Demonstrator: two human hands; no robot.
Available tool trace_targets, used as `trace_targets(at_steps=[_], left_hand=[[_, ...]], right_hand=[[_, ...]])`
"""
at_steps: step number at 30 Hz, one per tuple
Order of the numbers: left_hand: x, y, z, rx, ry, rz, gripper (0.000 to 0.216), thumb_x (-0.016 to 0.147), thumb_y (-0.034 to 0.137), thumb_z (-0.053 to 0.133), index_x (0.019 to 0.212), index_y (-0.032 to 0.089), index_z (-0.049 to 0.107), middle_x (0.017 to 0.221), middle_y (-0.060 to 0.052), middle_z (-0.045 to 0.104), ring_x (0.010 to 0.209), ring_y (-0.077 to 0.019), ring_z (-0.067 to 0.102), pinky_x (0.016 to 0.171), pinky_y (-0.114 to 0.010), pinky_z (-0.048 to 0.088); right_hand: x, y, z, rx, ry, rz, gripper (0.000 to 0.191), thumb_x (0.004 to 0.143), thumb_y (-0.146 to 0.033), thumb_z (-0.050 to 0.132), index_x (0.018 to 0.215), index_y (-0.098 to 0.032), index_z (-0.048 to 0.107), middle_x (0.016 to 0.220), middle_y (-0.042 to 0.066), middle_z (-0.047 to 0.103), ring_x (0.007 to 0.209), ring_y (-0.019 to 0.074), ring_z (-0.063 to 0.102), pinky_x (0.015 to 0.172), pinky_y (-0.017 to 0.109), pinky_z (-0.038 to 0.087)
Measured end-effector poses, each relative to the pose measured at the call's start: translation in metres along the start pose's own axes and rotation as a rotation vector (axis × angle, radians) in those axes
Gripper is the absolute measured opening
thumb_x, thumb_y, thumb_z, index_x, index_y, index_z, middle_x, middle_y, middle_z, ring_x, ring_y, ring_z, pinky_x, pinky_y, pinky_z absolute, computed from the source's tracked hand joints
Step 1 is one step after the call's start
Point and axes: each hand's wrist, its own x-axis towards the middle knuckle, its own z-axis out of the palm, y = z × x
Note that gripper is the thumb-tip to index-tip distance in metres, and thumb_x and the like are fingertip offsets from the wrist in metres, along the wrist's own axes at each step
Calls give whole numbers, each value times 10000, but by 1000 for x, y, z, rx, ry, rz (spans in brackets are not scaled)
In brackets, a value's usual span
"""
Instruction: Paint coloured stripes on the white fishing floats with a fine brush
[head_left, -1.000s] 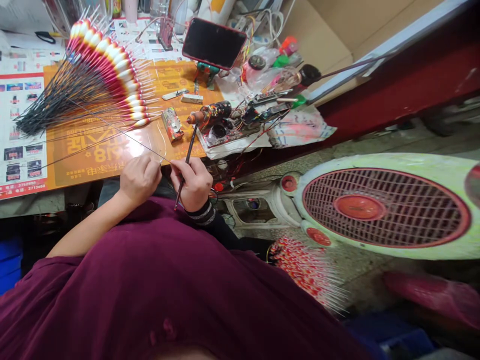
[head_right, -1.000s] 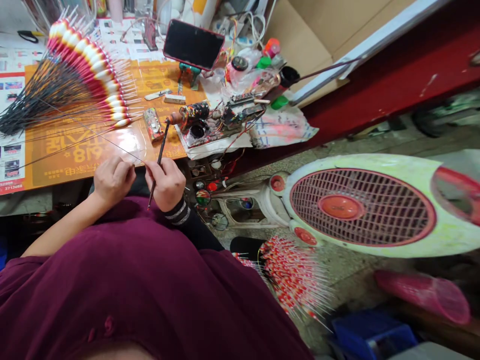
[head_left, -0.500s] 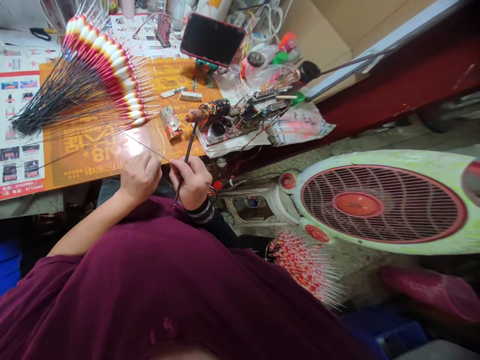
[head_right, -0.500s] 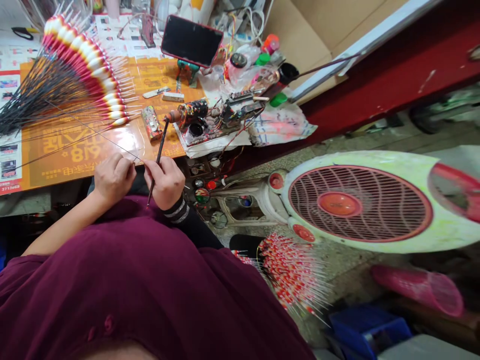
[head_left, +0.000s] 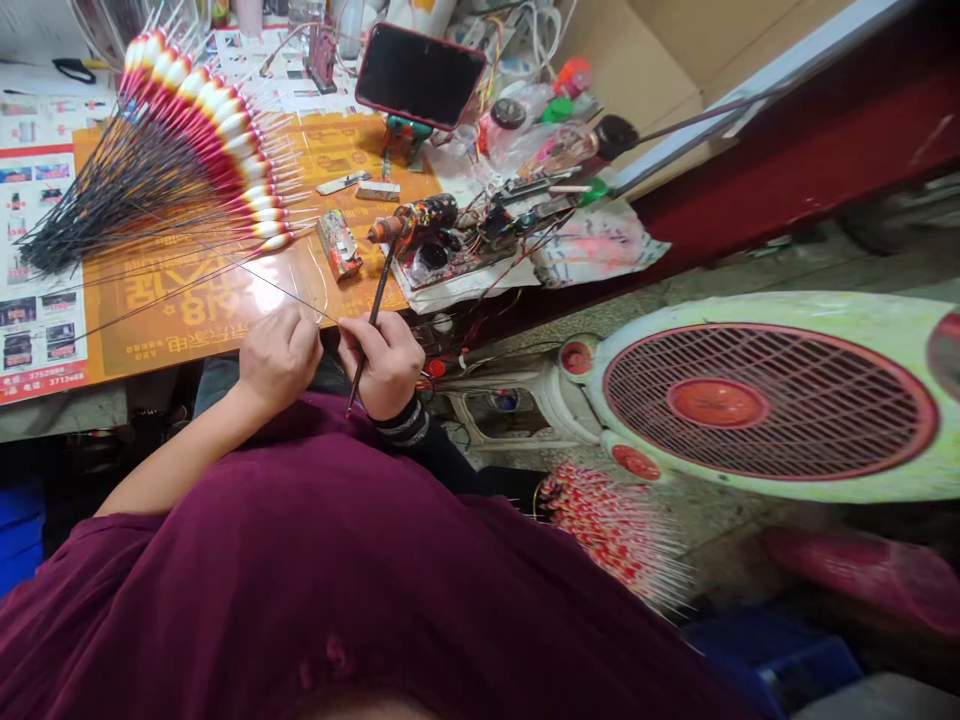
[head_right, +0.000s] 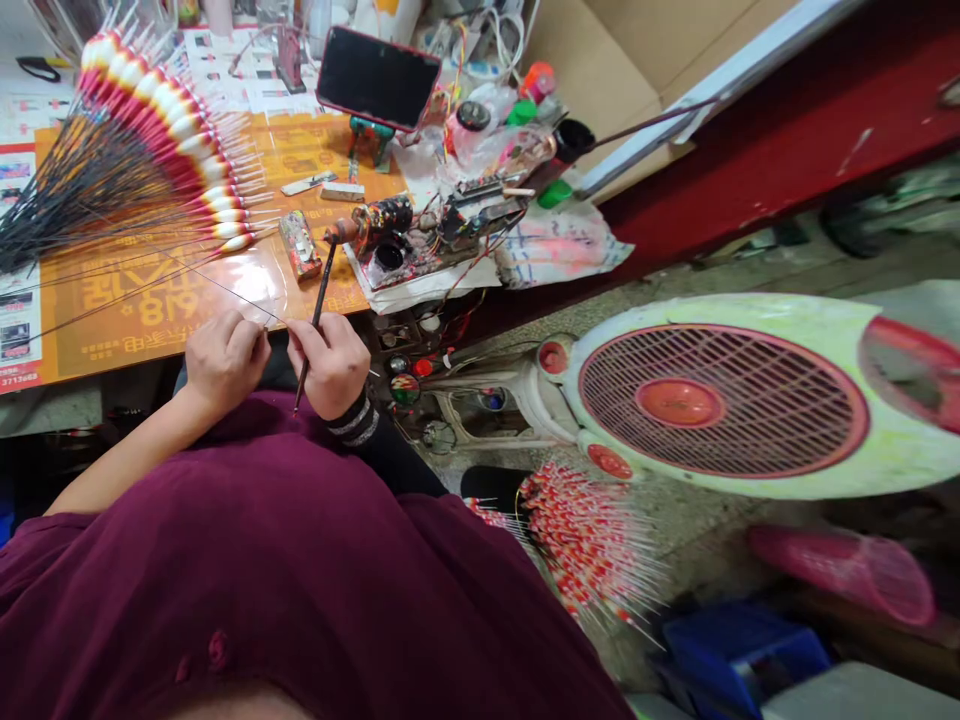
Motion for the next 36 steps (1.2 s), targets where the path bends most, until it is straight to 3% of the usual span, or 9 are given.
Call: trace_targets(at_steps=[10,19,28,33,36], left_hand=[[-3,-2,2,-86,5,3,264,1006,93,544,776,220,517,692,-17,490,652,-186,422,608,-359,281],[0,0,0,-30,-16,22,290,1024,119,515,754,224,506,682,-19,490,641,-183,431,590,-343,310],[1,-1,1,-24,-29,-69,266,1010,101,504,773,221,516,708,-28,520,638,-181,438,605,-363,270],[0,-1,4,-81,-11,4,272,1013,110,538,768,224,509,694,-18,491,649,-184,437,604,-359,278],[-4,-9,5,-83,-33,-68,240,1003,107,541,793,223,531,716,-23,501,652,-187,425,618,-374,265]], right_hand=[[1,0,0,27,38,-22,186,1034,-225,607,1086,-224,785,906,53,666,855,188,652,802,323,569],[0,0,0,-37,20,-20,181,1038,-233,612,1105,-238,780,916,54,662,868,189,654,813,331,569],[-1,2,4,-46,-2,-16,187,1023,-213,624,1110,-238,787,956,69,669,913,204,658,857,341,570],[0,2,2,-5,49,-31,186,1039,-232,610,1097,-225,786,915,62,666,877,196,660,823,327,568],[1,2,2,0,45,-22,186,1041,-232,606,1095,-225,785,908,59,667,868,193,662,816,324,570]])
